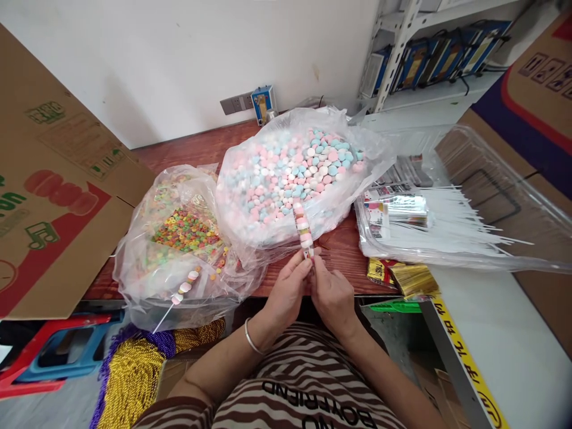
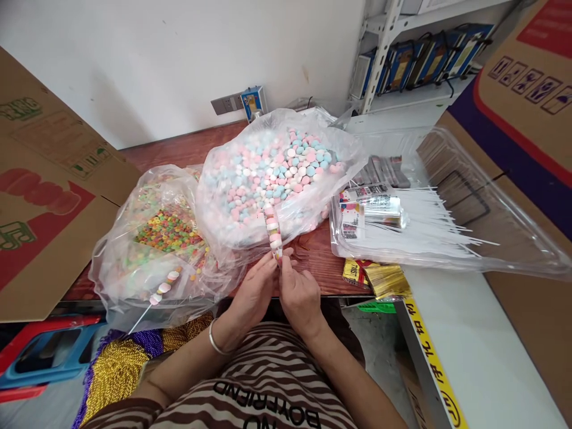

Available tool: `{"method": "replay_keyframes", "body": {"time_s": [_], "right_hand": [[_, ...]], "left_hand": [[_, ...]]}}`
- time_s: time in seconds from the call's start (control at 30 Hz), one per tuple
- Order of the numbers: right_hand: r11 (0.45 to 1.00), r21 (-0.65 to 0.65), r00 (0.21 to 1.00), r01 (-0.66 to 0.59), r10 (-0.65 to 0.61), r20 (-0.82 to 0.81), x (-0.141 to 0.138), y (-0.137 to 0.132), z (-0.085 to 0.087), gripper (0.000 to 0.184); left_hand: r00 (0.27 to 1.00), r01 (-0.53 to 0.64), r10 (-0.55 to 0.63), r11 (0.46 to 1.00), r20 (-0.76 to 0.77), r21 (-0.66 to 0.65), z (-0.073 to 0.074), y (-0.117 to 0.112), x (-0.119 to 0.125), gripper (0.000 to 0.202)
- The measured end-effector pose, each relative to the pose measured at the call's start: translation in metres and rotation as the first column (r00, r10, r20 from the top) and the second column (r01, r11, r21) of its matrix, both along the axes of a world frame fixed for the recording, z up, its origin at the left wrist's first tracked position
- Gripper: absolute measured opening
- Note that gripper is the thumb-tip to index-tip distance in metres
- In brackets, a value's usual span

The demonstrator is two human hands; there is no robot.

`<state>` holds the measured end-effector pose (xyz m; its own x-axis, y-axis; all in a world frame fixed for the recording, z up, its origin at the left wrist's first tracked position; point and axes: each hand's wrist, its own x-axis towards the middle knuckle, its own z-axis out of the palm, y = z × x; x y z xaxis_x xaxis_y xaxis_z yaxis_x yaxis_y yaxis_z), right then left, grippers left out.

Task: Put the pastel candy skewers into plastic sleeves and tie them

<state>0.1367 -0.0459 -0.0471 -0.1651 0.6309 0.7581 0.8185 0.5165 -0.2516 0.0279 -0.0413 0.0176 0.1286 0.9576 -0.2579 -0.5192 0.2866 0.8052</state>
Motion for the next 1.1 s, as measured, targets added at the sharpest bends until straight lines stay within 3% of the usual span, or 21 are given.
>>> {"method": "replay_keyframes", "body": {"time_s": [0.17,0.23,0.3,0.33,0.4,0.47,0.5,0.53,0.57,0.6,0.63,0.7,0.77,0.8,0.87,0.93,1.03,1.1], "right_hand": [[0.993,-0.071,0.995,-0.095,0.093,-0.031,-0.007,-0.006,-0.003,0.047],[0.976,-0.123,0.973,-0.182,0.161,-0.167,-0.009,-0.010,0.002,0.042],[0.911,-0.240,0.881,-0.336,0.213,-0.422,-0.008,-0.014,0.010,0.037],[0.838,-0.306,0.786,-0.451,0.210,-0.582,-0.007,-0.015,0.014,0.035],[0.606,-0.336,0.490,-0.721,0.103,-0.866,-0.005,-0.016,0.022,0.032],[0.367,-0.194,0.175,-0.910,-0.084,-0.981,-0.002,-0.015,0.028,0.028],[0.282,-0.112,0.067,-0.953,-0.163,-0.984,-0.001,-0.014,0.029,0.026],[0.227,-0.062,0.011,-0.972,-0.221,-0.975,-0.001,-0.013,0.029,0.025],[0.203,-0.059,0.007,-0.977,-0.247,-0.969,-0.001,-0.012,0.029,0.024],[0.216,-0.106,0.052,-0.971,-0.239,-0.970,-0.002,-0.010,0.028,0.024],[0.271,-0.192,0.140,-0.943,-0.202,-0.969,-0.003,-0.010,0.027,0.024],[0.478,-0.375,0.375,-0.795,-0.100,-0.922,-0.009,-0.009,0.026,0.026],[0.654,-0.445,0.553,-0.612,-0.048,-0.832,-0.017,-0.010,0.025,0.029],[0.697,-0.449,0.585,-0.559,-0.052,-0.809,-0.021,-0.010,0.024,0.028],[0.684,-0.431,0.518,-0.588,-0.092,-0.851,-0.028,-0.010,0.022,0.027],[0.560,-0.345,0.301,-0.753,-0.174,-0.938,-0.031,-0.010,0.020,0.034],[0.248,-0.040,-0.054,-0.968,-0.360,-0.931,-0.029,-0.012,0.017,0.039],[0.053,0.156,-0.163,-0.986,-0.456,-0.875,-0.028,-0.016,0.015,0.041]], "left_hand": [[0.984,-0.046,0.051,0.998,-0.171,0.031,0.003,0.006,-0.018,0.034],[0.978,-0.069,0.074,0.997,-0.196,0.033,-0.001,0.008,-0.022,0.033],[0.982,-0.064,0.071,0.997,-0.175,0.047,-0.005,0.011,-0.027,0.034],[0.988,-0.033,0.039,0.999,-0.152,0.040,-0.006,0.012,-0.030,0.034],[0.995,0.069,-0.069,0.998,-0.075,0.003,-0.007,0.015,-0.036,0.037],[0.987,0.159,-0.159,0.987,0.014,-0.032,-0.008,0.017,-0.041,0.041],[0.986,0.164,-0.163,0.986,0.042,-0.036,-0.008,0.018,-0.043,0.041],[0.989,0.141,-0.139,0.989,0.049,-0.038,-0.009,0.019,-0.043,0.041],[0.995,0.096,-0.094,0.995,0.036,-0.038,-0.010,0.019,-0.043,0.039],[0.999,0.033,-0.033,0.999,0.009,-0.036,-0.011,0.019,-0.042,0.038],[0.999,-0.035,0.034,0.999,-0.020,-0.029,-0.013,0.018,-0.040,0.036],[0.989,-0.127,0.124,0.992,-0.074,-0.025,-0.016,0.016,-0.037,0.033],[0.978,-0.170,0.166,0.985,-0.124,-0.020,-0.019,0.013,-0.033,0.028],[0.971,-0.187,0.184,0.982,-0.150,-0.007,-0.020,0.012,-0.031,0.025],[0.958,-0.210,0.212,0.977,-0.194,0.032,-0.021,0.010,-0.030,0.023],[0.965,-0.164,0.168,0.986,-0.201,0.040,-0.020,0.009,-0.033,0.028],[0.989,0.024,-0.025,1.000,-0.143,-0.011,-0.020,0.007,-0.045,0.038],[0.983,0.163,-0.165,0.986,-0.086,-0.025,-0.023,0.004,-0.054,0.040]]}}
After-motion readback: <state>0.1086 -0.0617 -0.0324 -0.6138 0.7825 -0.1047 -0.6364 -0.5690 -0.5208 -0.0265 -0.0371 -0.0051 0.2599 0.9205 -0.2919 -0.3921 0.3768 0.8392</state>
